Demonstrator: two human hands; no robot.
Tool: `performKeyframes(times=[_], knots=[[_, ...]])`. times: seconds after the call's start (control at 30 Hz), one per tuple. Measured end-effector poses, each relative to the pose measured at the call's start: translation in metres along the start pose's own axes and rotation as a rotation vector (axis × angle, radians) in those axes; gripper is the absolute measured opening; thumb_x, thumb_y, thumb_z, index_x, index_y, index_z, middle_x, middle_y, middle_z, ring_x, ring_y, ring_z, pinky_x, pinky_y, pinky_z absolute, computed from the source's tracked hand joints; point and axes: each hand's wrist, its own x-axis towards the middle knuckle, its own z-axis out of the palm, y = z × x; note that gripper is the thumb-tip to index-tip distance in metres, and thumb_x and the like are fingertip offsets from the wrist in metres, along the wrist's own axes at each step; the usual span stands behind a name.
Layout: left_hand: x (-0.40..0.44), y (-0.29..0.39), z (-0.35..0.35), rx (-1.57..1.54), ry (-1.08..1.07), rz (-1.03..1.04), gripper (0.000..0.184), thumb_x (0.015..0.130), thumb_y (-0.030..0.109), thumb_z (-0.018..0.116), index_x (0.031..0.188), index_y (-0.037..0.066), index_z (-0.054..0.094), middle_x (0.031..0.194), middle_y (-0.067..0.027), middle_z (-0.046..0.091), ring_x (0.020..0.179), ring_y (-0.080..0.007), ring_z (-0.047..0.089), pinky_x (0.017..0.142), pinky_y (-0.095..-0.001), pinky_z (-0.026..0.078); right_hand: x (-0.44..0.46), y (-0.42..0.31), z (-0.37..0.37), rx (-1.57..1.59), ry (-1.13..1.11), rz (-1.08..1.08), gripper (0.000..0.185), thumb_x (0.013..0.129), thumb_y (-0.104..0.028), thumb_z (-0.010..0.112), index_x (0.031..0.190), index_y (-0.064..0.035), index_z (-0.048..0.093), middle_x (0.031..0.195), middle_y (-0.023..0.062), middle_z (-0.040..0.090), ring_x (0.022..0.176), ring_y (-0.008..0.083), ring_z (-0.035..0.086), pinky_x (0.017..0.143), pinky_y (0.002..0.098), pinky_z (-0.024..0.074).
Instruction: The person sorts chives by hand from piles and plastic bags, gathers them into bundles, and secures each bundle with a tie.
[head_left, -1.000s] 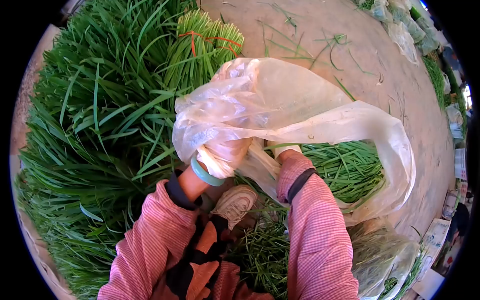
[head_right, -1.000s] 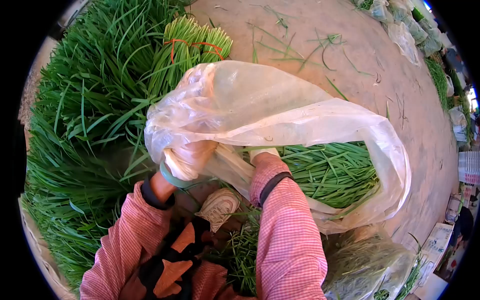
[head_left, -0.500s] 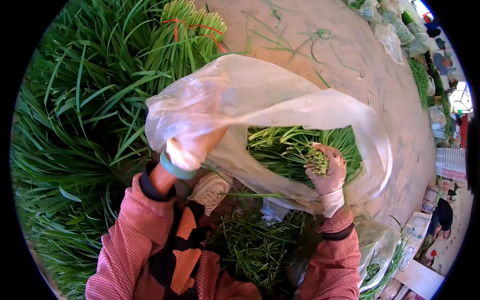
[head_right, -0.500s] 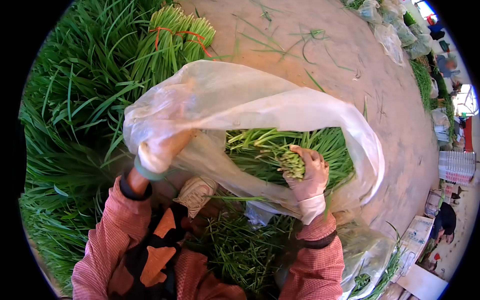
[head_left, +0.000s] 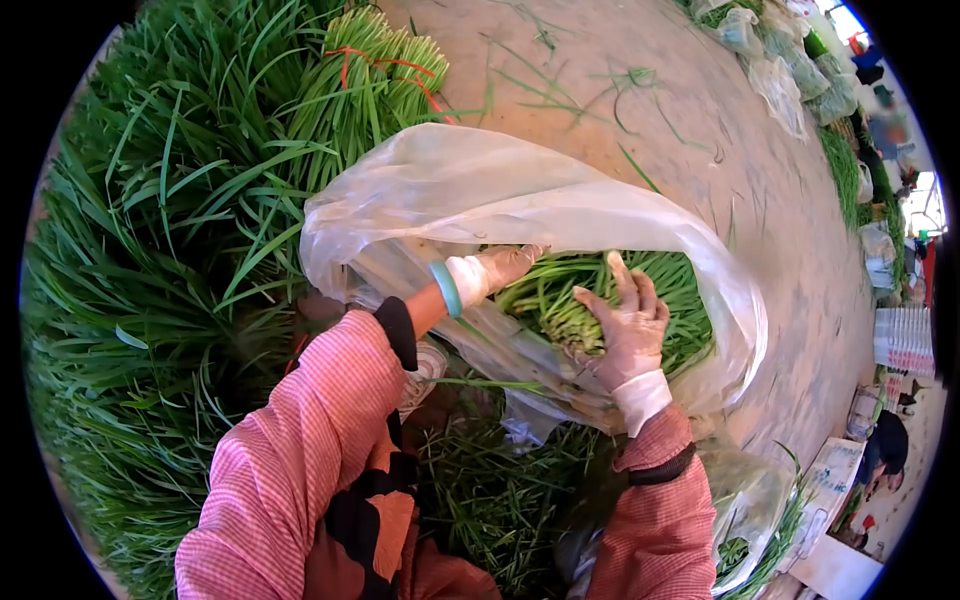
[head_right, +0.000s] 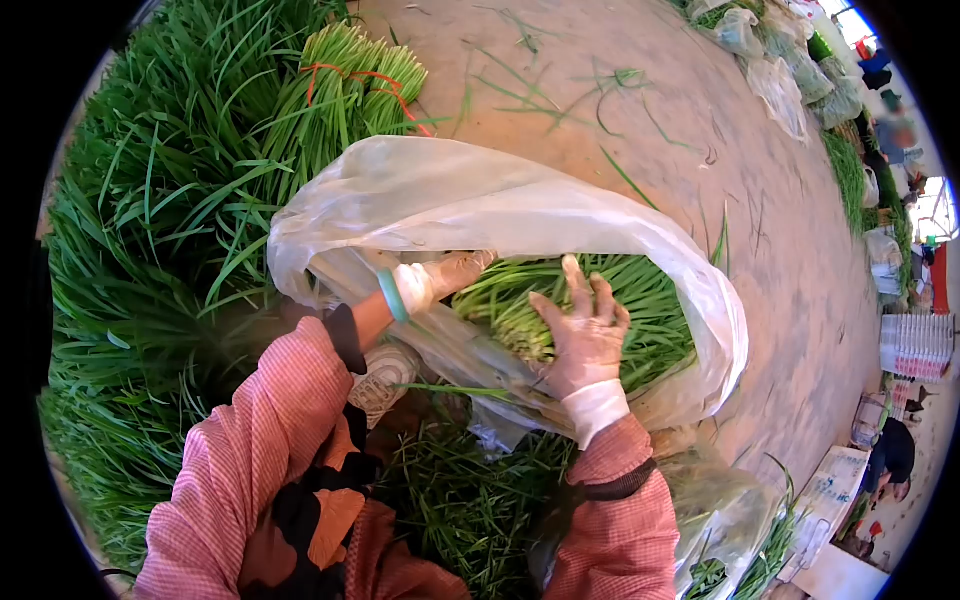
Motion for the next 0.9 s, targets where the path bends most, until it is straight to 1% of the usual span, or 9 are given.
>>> performKeyframes(times=[0.1, 0.17, 0.23, 0.3, 0.37, 0.43, 0.5, 0.63, 0.9], knots=[[-0.008, 0.025, -0.001, -0.076, -0.055, 0.013, 0.053, 0.089, 0.042, 0.027, 0.128, 0.007, 0.03, 0.129, -0.0123, 0.038, 0.115, -0.0257, 0.038, 0.095, -0.0345, 0.03, 0.011, -0.014, 0.012, -0.319, -0.065, -0.059, 0.095, 0.047, -0.049, 0.073, 0.128, -0.022, 0.032, 0.137, 0.0124, 0.021, 0.126, 0.0298, 0.019, 0.1, 0.0486, 0.0145], [-0.039, 0.117, -0.02, -0.336, -0.32, -0.248, 0.048, 0.093, 0.028, 0.025, 0.133, 0.003, 0.019, 0.131, -0.0081, 0.03, 0.112, -0.0197, 0.038, 0.092, -0.0333, 0.035, 0.021, -0.024, 0.014, -0.205, -0.156, -0.075, 0.104, 0.049, -0.053, 0.071, 0.132, -0.0129, 0.021, 0.137, 0.0147, 0.02, 0.129, 0.0295, 0.012, 0.102, 0.0503, 0.0067], [-0.043, 0.1, -0.014, -0.52, -0.33, -0.064, 0.052, 0.093, 0.035, 0.023, 0.136, 0.007, 0.013, 0.135, -0.0082, 0.026, 0.115, -0.0202, 0.035, 0.097, -0.033, 0.03, 0.026, -0.029, 0.027, -0.247, -0.293, -0.147, 0.102, 0.053, -0.052, 0.069, 0.13, -0.0059, 0.021, 0.135, 0.0143, 0.023, 0.129, 0.0291, 0.014, 0.103, 0.0504, 0.0038], [-0.049, 0.113, -0.011, -0.675, -0.294, -0.318, 0.054, 0.091, 0.038, 0.029, 0.135, 0.008, 0.015, 0.133, -0.0114, 0.03, 0.117, -0.0207, 0.036, 0.098, -0.0339, 0.031, 0.019, -0.019, 0.034, -0.271, -0.061, -0.212, 0.087, 0.056, -0.04, 0.071, 0.124, -0.003, 0.031, 0.124, 0.0159, 0.039, 0.123, 0.0292, 0.029, 0.103, 0.0473, 0.0125], [-0.051, 0.121, -0.027, -0.883, -0.357, -0.329, 0.052, 0.09, 0.035, 0.034, 0.133, 0.008, 0.021, 0.128, -0.0113, 0.037, 0.113, -0.0208, 0.04, 0.096, -0.0339, 0.033, 0.014, -0.001, 0.025, 0.334, 0.086, -0.167, 0.065, 0.057, -0.027, 0.071, 0.112, -0.003, 0.045, 0.105, 0.0157, 0.053, 0.109, 0.0294, 0.045, 0.1, 0.0427, 0.0254], [-0.062, 0.13, -0.045, -1.09, -0.42, -0.332, 0.049, 0.089, 0.032, 0.039, 0.131, 0.008, 0.027, 0.123, -0.0113, 0.044, 0.11, -0.0209, 0.044, 0.095, -0.0339, 0.035, 0.001, 0.013, 0.001, 0.449, 0.339, -0.132, 0.049, 0.061, -0.016, 0.07, 0.105, -0.0073, 0.05, 0.091, 0.0088, 0.057, 0.091, 0.0226, 0.056, 0.096, 0.0433, 0.0309], [-0.079, 0.137, -0.057, -0.706, 0.063, 0.107, 0.043, 0.086, 0.029, 0.046, 0.124, 0.008, 0.04, 0.114, -0.0102, 0.051, 0.104, -0.021, 0.049, 0.092, -0.0329, 0.038, -0.015, 0.039, 0.01, 0.729, 0.476, 0.027, 0.045, 0.062, -0.007, 0.069, 0.102, -0.004, 0.05, 0.091, 0.0079, 0.057, 0.088, 0.0189, 0.056, 0.094, 0.0387, 0.0331], [-0.089, 0.115, -0.029, -0.189, 0.413, 0.123, 0.055, 0.069, -0.005, 0.045, 0.123, 0.003, 0.041, 0.115, -0.0097, 0.053, 0.108, -0.0175, 0.048, 0.095, -0.0301, 0.034, -0.025, 0.046, 0.002, 1.149, 0.599, 0.215, 0.038, 0.066, 0.002, 0.064, 0.1, 0.0005, 0.049, 0.097, 0.006, 0.056, 0.091, 0.0135, 0.054, 0.093, 0.0275, 0.033], [-0.085, 0.106, 0.056, 0.752, 0.337, 0.115, 0.061, 0.075, 0.022, 0.054, 0.126, -0.001, 0.033, 0.118, -0.0159, 0.048, 0.124, -0.0289, 0.026, 0.102, -0.0422, 0.017, -0.021, 0.044, 0.007, 1.147, 0.525, 0.144, 0.041, 0.064, -0.002, 0.067, 0.101, -0.0029, 0.049, 0.1, 0.0066, 0.056, 0.093, 0.0153, 0.053, 0.093, 0.0309, 0.0338]])
